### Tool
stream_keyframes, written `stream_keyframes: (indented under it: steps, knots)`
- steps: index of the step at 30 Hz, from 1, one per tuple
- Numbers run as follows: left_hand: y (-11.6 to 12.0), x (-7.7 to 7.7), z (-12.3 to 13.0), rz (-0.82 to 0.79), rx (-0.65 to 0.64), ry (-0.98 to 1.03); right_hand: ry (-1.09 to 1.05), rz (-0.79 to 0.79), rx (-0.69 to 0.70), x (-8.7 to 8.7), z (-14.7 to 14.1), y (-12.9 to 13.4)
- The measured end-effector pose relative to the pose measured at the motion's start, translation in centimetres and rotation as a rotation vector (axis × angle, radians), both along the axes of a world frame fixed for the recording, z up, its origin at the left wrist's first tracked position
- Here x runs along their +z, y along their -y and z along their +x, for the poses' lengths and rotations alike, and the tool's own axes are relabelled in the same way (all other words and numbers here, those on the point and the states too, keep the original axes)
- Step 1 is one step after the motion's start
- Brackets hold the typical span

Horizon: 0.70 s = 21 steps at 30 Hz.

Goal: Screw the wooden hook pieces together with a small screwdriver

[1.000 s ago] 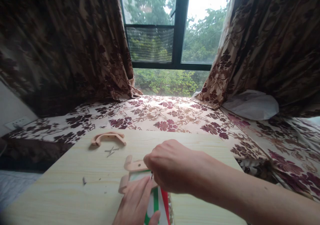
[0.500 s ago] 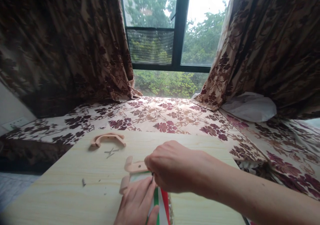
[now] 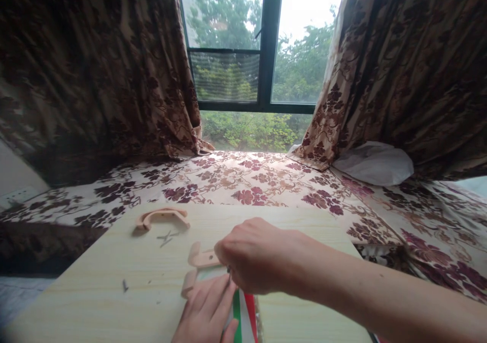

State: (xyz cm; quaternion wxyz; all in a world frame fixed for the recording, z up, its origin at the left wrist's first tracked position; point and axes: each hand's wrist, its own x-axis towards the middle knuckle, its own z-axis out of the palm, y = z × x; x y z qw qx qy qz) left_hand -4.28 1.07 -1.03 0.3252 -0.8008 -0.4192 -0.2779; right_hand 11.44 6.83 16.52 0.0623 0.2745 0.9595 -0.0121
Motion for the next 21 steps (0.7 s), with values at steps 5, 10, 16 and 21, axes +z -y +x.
stream_keyframes:
  steps: [5,10,16,21]
  knots:
    - [0.06,0.65,-0.42,-0.021,-0.044,-0.018,0.006,-0.021,-0.013,-0.03,-0.01,0.02]
    - [0.37,0.38,-0.07,-0.025,0.002,-0.041,-0.016,-0.017,-0.023,-0.14,-0.03,-0.04]
    - [0.73,0.32,-0.04,-0.065,0.022,-0.038,-0.027,-0.007,-0.015,-0.22,0.14,-0.06]
    - [0.57,0.23,0.25,-0.051,0.031,-0.012,-0.032,-0.022,-0.027,-0.21,0.11,-0.11]
